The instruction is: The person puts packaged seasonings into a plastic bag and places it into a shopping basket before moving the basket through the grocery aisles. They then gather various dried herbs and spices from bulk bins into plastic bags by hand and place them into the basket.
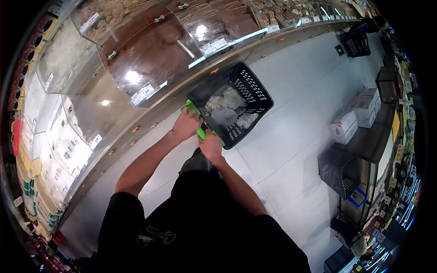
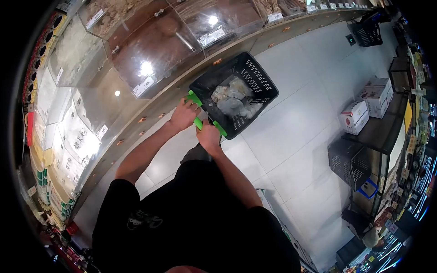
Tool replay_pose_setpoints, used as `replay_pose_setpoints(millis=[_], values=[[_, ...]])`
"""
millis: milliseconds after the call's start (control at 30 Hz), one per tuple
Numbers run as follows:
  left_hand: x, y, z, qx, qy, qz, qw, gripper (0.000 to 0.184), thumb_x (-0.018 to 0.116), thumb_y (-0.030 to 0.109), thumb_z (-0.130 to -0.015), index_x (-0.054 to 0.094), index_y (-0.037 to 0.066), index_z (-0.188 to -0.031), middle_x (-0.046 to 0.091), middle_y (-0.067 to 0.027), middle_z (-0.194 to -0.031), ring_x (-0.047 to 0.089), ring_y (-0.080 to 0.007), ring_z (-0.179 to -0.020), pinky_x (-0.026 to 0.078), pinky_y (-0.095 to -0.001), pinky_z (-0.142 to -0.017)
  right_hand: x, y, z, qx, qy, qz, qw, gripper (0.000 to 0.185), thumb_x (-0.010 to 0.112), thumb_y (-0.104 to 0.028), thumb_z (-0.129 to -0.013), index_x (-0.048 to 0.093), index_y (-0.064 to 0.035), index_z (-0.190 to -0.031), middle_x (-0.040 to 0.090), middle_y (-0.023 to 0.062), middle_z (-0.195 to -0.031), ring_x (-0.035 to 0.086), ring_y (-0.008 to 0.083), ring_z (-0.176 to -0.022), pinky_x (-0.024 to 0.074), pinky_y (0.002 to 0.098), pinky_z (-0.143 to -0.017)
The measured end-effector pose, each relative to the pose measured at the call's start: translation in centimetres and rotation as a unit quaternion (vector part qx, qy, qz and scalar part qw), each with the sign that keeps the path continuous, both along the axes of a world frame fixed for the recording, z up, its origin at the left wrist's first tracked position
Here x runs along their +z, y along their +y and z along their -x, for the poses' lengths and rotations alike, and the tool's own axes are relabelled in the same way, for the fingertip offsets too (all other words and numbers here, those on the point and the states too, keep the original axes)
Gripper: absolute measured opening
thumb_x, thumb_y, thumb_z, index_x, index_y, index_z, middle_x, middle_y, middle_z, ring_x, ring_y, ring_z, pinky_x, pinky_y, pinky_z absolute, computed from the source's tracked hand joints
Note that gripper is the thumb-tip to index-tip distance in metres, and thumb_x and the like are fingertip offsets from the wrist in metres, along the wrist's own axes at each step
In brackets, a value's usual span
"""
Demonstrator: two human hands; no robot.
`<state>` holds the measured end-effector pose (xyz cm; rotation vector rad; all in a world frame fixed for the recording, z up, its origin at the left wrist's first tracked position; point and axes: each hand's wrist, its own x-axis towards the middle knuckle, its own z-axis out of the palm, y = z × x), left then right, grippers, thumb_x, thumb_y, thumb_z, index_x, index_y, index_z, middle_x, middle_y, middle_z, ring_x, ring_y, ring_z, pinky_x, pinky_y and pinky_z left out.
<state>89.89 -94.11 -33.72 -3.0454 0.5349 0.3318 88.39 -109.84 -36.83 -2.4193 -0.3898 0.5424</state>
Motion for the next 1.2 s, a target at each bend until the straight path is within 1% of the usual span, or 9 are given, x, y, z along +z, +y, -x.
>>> replay_pose_setpoints(millis=[200,233,367,533,567,667,800,867,1200], values=[[-0.7,-1.0,-4.2,0.051,-0.068,0.079,0.993,0.014,0.06,0.014,-0.072,0.066,0.011,-0.085,0.058,-0.006,-0.091,0.051,-0.0232,-0.103,0.028,-0.0487,-0.106,0.2,-1.3,-4.8,-0.01,0.05,-0.096,0.994,0.033,0.073,-0.028,-0.077,0.055,-0.0012,-0.084,0.061,0.0204,-0.072,0.06,0.0393,-0.067,0.0478,0.0462,-0.062],[-0.5,-1.2,-4.6,0.052,-0.073,0.083,0.993,0.013,0.061,0.014,-0.071,0.066,0.009,-0.082,0.056,-0.0062,-0.09,0.051,-0.0235,-0.103,0.028,-0.0526,-0.107,0.1,-2.0,-5.6,0.013,0.063,-0.146,0.987,0.033,0.067,-0.032,-0.084,0.057,-0.0007,-0.087,0.062,0.0151,-0.072,0.061,0.0305,-0.063,0.0464,0.0405,-0.058],[-1.5,-1.8,-5.8,0.103,-0.044,0.138,0.984,0.019,0.061,0.013,-0.072,0.066,0.008,-0.089,0.055,-0.0069,-0.096,0.05,-0.0248,-0.108,0.03,-0.0617,-0.105,-6.6,-5.9,-11.4,-0.143,0.445,-0.364,0.806,0.037,0.05,-0.036,-0.097,0.061,-0.0013,-0.092,0.06,0.0016,-0.071,0.056,0.0109,-0.06,0.0449,0.0257,-0.056],[-1.1,-3.3,-6.5,0.236,-0.014,0.109,0.965,0.023,0.061,0.014,-0.075,0.064,0.009,-0.097,0.053,-0.0107,-0.113,0.047,-0.0304,-0.12,0.03,-0.0691,-0.101,-27.1,-6.1,-21.9,-0.173,0.326,-0.099,0.924,0.025,0.058,-0.025,-0.091,0.063,-0.0012,-0.086,0.061,0.0054,-0.07,0.06,0.0136,-0.056,0.0468,0.0293,-0.05],[-2.2,-3.5,-6.3,0.232,-0.017,0.144,0.962,0.023,0.062,0.014,-0.074,0.064,0.01,-0.097,0.053,-0.0105,-0.113,0.044,-0.032,-0.122,0.03,-0.071,-0.1,-37.4,-8.2,-22.3,0.054,0.078,-0.037,0.995,0.026,0.057,-0.028,-0.089,0.066,-0.0033,-0.086,0.066,0.0117,-0.076,0.066,0.0227,-0.066,0.0508,0.0365,-0.058],[-1.8,-2.4,-8.1,0.2,0.038,0.176,0.963,0.023,0.064,0.013,-0.073,0.064,0.01,-0.096,0.052,-0.0094,-0.112,0.046,-0.0324,-0.117,0.033,-0.0751,-0.095,-44.9,-5.4,-26.6,-0.006,0.294,0.124,0.948,0.03,0.061,-0.034,-0.083,0.068,-0.006,-0.09,0.067,0.0203,-0.092,0.062,0.0401,-0.091,0.0501,0.0448,-0.078],[-2.4,-1.5,-9.5,0.182,0.027,0.183,0.966,0.023,0.066,0.013,-0.072,0.064,0.011,-0.095,0.051,-0.0069,-0.099,0.047,-0.0289,-0.111,0.038,-0.0748,-0.091,-51.5,-3.4,-27.4,0.146,0.112,0.086,0.979,0.031,0.068,-0.033,-0.08,0.069,-0.0047,-0.092,0.068,0.0154,-0.075,0.067,0.0262,-0.066,0.0524,0.0386,-0.061],[-2.7,-0.8,-9.3,0.168,0.037,0.184,0.968,0.024,0.065,0.013,-0.071,0.064,0.012,-0.095,0.05,-0.0061,-0.096,0.048,-0.0277,-0.109,0.039,-0.0743,-0.091,-57.0,-2.9,-25.0,0.003,0.314,-0.008,0.949,0.028,0.068,-0.029,-0.08,0.068,-0.0034,-0.092,0.066,0.0125,-0.068,0.063,0.017,-0.057,0.0506,0.0337,-0.054],[-4.9,2.4,-9.5,0.162,-0.002,0.17,0.972,0.025,0.076,0.013,-0.061,0.069,0.023,-0.083,0.048,0.0008,-0.084,0.049,-0.0211,-0.097,0.034,-0.0719,-0.097,-55.8,2.3,-25.6,-0.021,0.148,0.083,0.985,0.031,0.064,-0.02,-0.078,0.062,-0.0071,-0.106,0.066,0.0226,-0.096,0.061,0.0409,-0.094,0.049,0.0483,-0.083]])
